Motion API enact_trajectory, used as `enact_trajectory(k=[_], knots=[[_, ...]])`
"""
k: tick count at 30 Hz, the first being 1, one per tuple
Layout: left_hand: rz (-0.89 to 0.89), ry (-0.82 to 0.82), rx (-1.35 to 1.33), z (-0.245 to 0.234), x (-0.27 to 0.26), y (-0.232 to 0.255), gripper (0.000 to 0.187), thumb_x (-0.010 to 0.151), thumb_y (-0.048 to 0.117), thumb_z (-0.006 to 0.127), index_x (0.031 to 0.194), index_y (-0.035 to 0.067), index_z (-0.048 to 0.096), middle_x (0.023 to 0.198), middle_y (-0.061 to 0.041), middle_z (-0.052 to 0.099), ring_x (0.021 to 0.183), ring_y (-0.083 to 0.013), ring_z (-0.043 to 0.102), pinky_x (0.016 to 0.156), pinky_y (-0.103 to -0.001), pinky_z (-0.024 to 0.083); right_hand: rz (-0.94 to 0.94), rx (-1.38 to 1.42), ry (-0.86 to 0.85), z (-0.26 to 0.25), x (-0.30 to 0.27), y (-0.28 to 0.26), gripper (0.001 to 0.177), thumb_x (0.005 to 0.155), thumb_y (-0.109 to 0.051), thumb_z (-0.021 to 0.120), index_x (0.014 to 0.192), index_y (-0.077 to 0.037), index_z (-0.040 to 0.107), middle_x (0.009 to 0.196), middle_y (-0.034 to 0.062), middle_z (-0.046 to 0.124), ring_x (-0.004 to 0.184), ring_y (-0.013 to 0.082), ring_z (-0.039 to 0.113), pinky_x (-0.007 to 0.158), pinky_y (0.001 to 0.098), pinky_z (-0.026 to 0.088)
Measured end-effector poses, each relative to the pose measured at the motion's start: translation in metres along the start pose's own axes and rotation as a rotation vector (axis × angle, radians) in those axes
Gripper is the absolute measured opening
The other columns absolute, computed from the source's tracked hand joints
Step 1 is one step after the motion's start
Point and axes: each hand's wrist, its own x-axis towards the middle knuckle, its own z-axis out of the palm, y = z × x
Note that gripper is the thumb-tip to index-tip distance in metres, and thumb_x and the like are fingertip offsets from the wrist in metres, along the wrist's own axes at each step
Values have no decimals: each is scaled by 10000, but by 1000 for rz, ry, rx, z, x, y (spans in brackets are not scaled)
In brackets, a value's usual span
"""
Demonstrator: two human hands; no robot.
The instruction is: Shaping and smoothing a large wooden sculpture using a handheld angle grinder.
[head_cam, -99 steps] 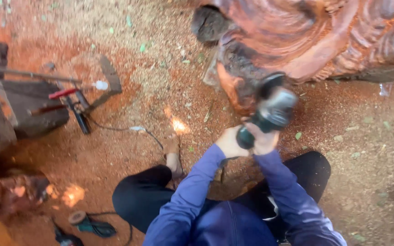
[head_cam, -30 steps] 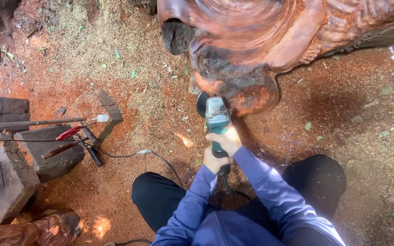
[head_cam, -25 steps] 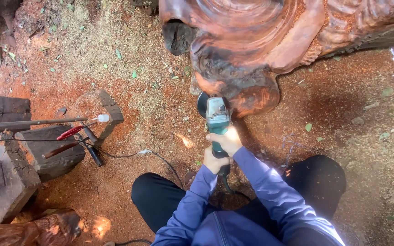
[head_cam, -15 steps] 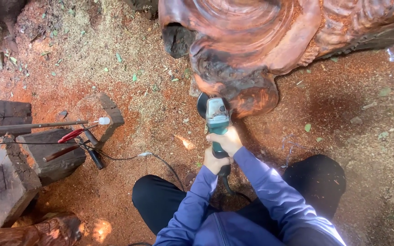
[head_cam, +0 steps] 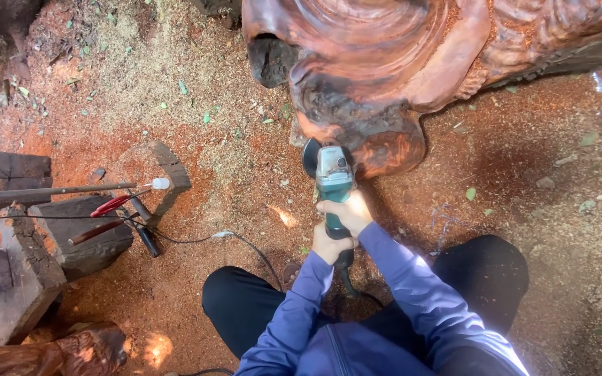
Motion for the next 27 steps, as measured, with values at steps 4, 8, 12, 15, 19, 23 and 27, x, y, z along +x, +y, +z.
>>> enact_trajectory(k=[4,8,12,15,19,23,27], knots=[[27,0,-16,-4,9,-4,426,435,8,945,751,68,667,669,-51,672,656,-141,631,645,-256,531,-9,16,0,1,-1,-10,440,542,-128,972,911,-23,757,813,106,739,829,210,709,858,379,548],[-59,0,83,-2,14,4,476,418,105,968,811,61,702,729,-81,704,720,-171,680,711,-270,551,-10,-19,-1,-4,-4,-29,393,576,-185,960,870,-18,760,794,121,739,807,234,710,827,384,547],[-135,6,131,19,18,26,506,419,112,966,847,25,711,763,-111,724,757,-199,708,734,-282,559,23,-36,27,-24,-17,-72,311,632,-212,924,818,-19,766,749,90,729,733,173,680,776,366,549],[-166,18,169,27,21,20,547,423,130,958,906,26,725,816,-130,744,824,-216,737,757,-303,569,41,-85,26,-35,-2,-55,296,608,-204,947,777,-39,769,716,83,723,691,193,686,791,355,546],[-111,57,71,26,13,-2,567,433,113,949,939,18,712,844,-122,735,841,-230,718,786,-344,571,60,-98,-20,-34,-3,-53,273,618,-186,918,786,-24,778,706,107,732,697,215,714,726,344,560],[-92,107,52,26,8,-10,533,417,99,946,898,44,722,808,-94,730,809,-191,708,752,-309,571,-24,-50,-107,-35,-2,-45,261,640,-105,910,835,-1,772,747,117,738,742,218,714,768,364,559],[-117,144,60,25,1,-21,547,412,113,963,896,54,715,803,-112,734,814,-213,724,778,-334,580,-27,10,-176,-20,-4,-29,336,606,-74,942,876,-9,753,766,124,731,724,226,708,797,404,565]])
